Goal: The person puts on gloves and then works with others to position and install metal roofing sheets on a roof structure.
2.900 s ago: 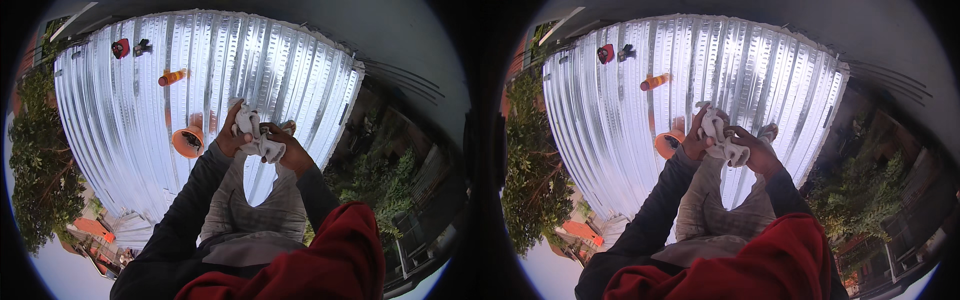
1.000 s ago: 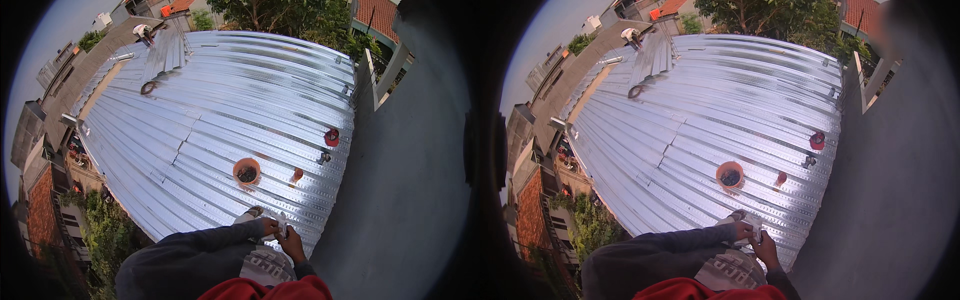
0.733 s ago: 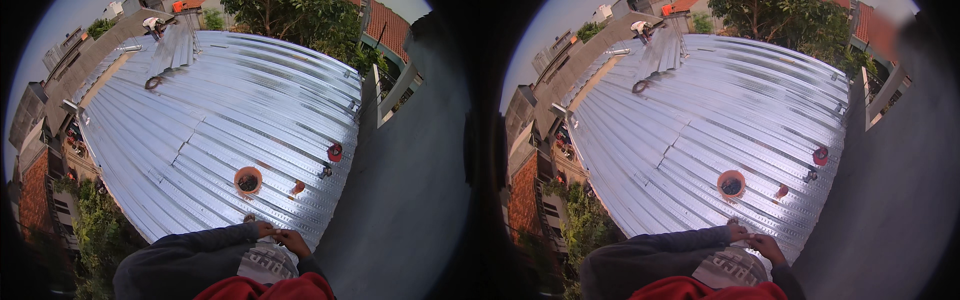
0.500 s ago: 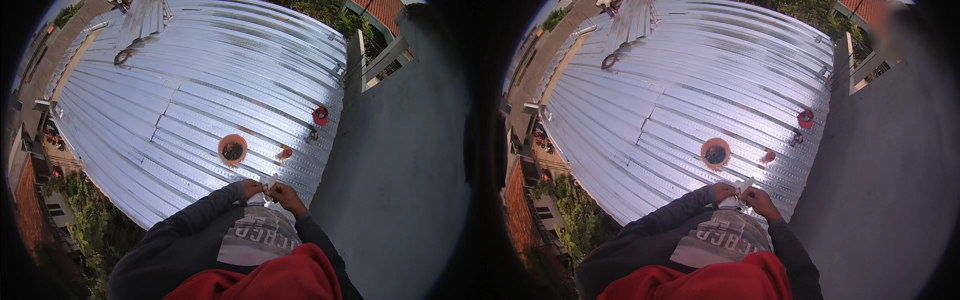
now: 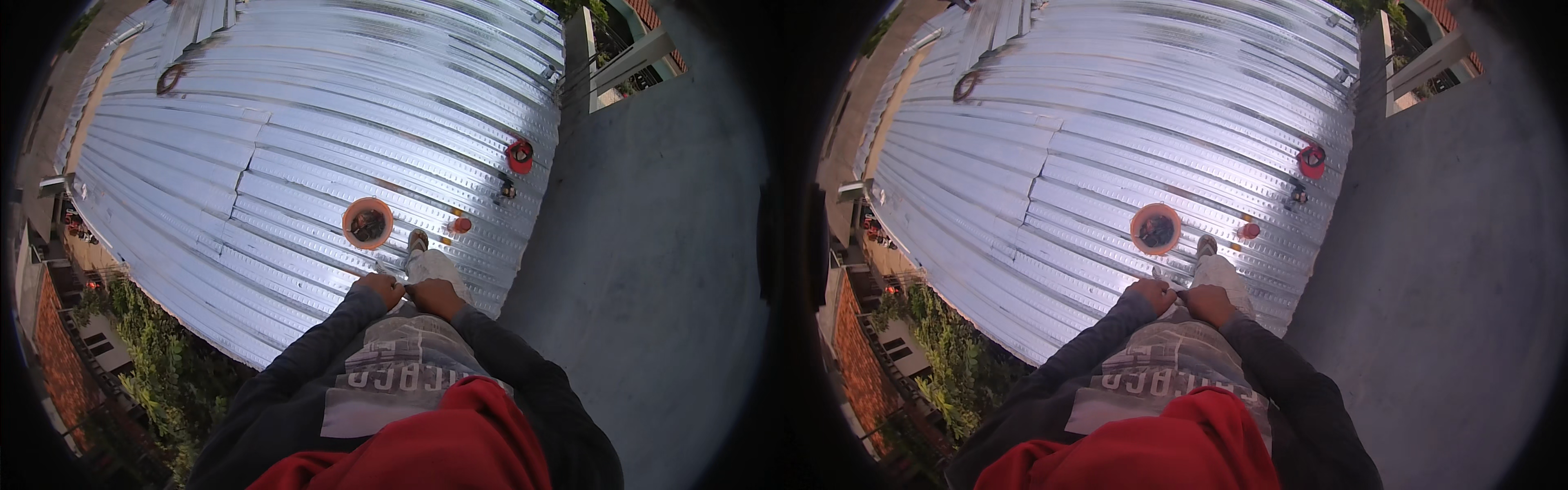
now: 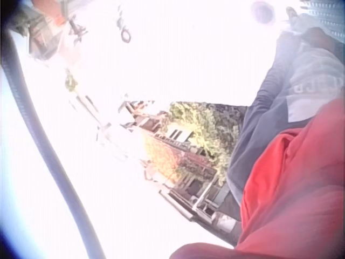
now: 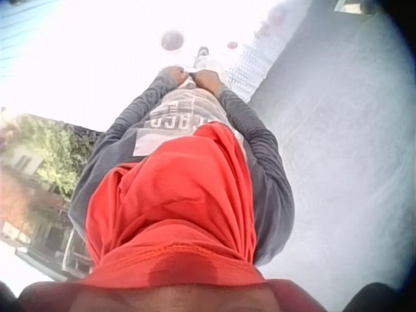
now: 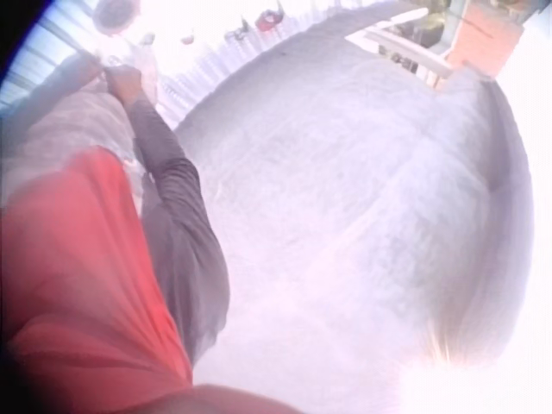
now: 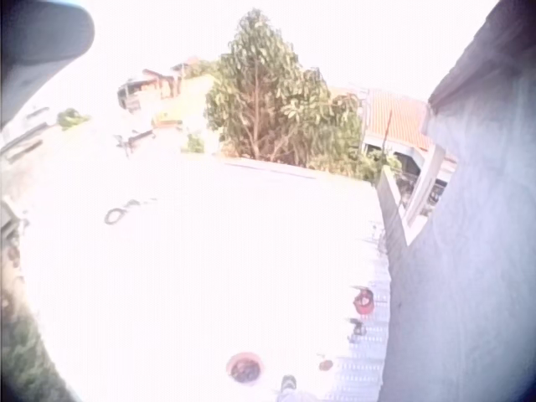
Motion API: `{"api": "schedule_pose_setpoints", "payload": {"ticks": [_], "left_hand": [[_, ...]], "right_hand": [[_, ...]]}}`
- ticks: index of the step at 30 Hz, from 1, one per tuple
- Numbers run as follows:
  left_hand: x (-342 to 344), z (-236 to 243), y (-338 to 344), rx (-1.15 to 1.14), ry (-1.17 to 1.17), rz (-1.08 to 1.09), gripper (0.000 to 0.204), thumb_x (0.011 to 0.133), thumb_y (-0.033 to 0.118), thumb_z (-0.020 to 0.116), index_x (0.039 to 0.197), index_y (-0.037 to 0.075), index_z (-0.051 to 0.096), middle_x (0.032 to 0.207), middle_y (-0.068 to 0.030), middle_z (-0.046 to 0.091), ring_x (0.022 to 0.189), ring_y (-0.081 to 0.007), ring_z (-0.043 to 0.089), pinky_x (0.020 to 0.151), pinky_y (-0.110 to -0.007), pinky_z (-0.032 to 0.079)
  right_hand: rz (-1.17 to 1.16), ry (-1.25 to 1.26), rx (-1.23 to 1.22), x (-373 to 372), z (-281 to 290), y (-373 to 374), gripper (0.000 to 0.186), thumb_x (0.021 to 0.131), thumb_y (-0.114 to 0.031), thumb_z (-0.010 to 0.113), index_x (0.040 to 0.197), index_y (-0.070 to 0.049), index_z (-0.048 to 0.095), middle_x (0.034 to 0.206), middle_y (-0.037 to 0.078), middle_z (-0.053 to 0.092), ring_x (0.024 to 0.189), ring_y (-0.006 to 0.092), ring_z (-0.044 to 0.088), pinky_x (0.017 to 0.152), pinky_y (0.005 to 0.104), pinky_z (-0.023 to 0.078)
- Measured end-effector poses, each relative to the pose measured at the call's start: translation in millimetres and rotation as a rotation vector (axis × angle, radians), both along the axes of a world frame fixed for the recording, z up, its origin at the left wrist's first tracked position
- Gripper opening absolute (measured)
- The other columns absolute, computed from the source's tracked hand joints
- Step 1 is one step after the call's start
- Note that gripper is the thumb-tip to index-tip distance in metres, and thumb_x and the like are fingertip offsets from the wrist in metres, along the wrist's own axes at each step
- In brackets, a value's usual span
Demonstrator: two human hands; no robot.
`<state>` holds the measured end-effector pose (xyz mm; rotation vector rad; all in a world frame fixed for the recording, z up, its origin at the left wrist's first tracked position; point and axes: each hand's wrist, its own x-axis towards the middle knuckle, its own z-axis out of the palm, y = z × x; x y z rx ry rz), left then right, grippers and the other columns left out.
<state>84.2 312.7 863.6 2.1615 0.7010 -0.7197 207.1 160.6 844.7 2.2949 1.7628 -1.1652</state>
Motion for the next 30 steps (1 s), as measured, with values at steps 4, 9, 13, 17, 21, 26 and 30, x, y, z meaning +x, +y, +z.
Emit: {"api": "schedule_pose_setpoints", "payload": {"ticks": [4, 9, 13, 17, 21, 26, 30], "left_hand": [[58, 10, 22, 0.07, -0.04, -0.136, 0.045, 0.092, 0.047, 0.052, 0.105, 0.011, 0.076, 0.1, -0.021, 0.074, 0.096, -0.0384, 0.072, 0.088, -0.049, 0.056], [151, 31, 53, 0.1, 0.043, -0.094, 0.043, 0.093, 0.043, 0.053, 0.103, 0.008, 0.076, 0.098, -0.0214, 0.074, 0.094, -0.0376, 0.072, 0.087, -0.05, 0.056], [231, 13, 51, -0.039, -0.235, -0.232, 0.043, 0.092, 0.042, 0.056, 0.096, 0.003, 0.075, 0.093, -0.0229, 0.073, 0.09, -0.0412, 0.07, 0.082, -0.049, 0.054], [277, 12, 46, -0.181, -0.403, -0.139, 0.034, 0.091, 0.038, 0.059, 0.088, 0.007, 0.074, 0.079, -0.0204, 0.07, 0.076, -0.0412, 0.069, 0.073, -0.051, 0.055], [333, 7, 37, -0.204, -0.497, -0.337, 0.031, 0.09, 0.035, 0.061, 0.083, 0.008, 0.074, 0.078, -0.0193, 0.07, 0.075, -0.0399, 0.069, 0.071, -0.049, 0.055], [341, -5, 69, -0.23, -0.417, -0.21, 0.029, 0.089, 0.033, 0.062, 0.083, 0.008, 0.074, 0.079, -0.0184, 0.07, 0.076, -0.0393, 0.069, 0.071, -0.048, 0.054], [419, -6, 88, -0.221, -0.392, -0.477, 0.028, 0.088, 0.035, 0.063, 0.084, 0.011, 0.077, 0.078, -0.0173, 0.071, 0.075, -0.0376, 0.07, 0.071, -0.048, 0.055]], "right_hand": [[-0.579, 0.543, -0.001, 71, -33, 52, 0.018, 0.093, -0.017, 0.061, 0.103, -0.005, 0.07, 0.081, 0.01, 0.069, 0.065, 0.0248, 0.066, 0.058, 0.0376, 0.051], [-1.497, 1.284, 0.212, 132, -28, 91, 0.021, 0.091, -0.001, 0.057, 0.111, 0.005, 0.06, 0.078, 0.008, 0.062, 0.064, 0.0179, 0.06, 0.056, 0.03, 0.047], [-1.426, 1.16, 0.548, 215, 6, 99, 0.02, 0.094, -0.006, 0.065, 0.112, 0.003, 0.061, 0.098, 0.01, 0.069, 0.09, 0.0195, 0.067, 0.074, 0.0315, 0.054], [-1.397, 0.858, 0.461, 272, -4, 95, 0.02, 0.095, -0.014, 0.067, 0.109, 0.0, 0.065, 0.1, 0.014, 0.074, 0.096, 0.023, 0.069, 0.078, 0.0383, 0.054], [-0.813, 0.567, 0.449, 316, -101, 49, 0.042, 0.088, -0.017, 0.067, 0.127, -0.003, 0.063, 0.124, 0.019, 0.069, 0.11, 0.0346, 0.067, 0.09, 0.0449, 0.051], [-0.336, 0.436, 0.125, 348, 1, 89, 0.057, 0.091, -0.017, 0.064, 0.144, -0.006, 0.047, 0.142, 0.016, 0.058, 0.132, 0.0327, 0.056, 0.101, 0.0486, 0.046], [-0.839, 0.789, 0.245, 391, -80, 111, 0.036, 0.098, -0.022, 0.063, 0.127, -0.002, 0.063, 0.121, 0.012, 0.068, 0.113, 0.0229, 0.064, 0.093, 0.0413, 0.052]]}}
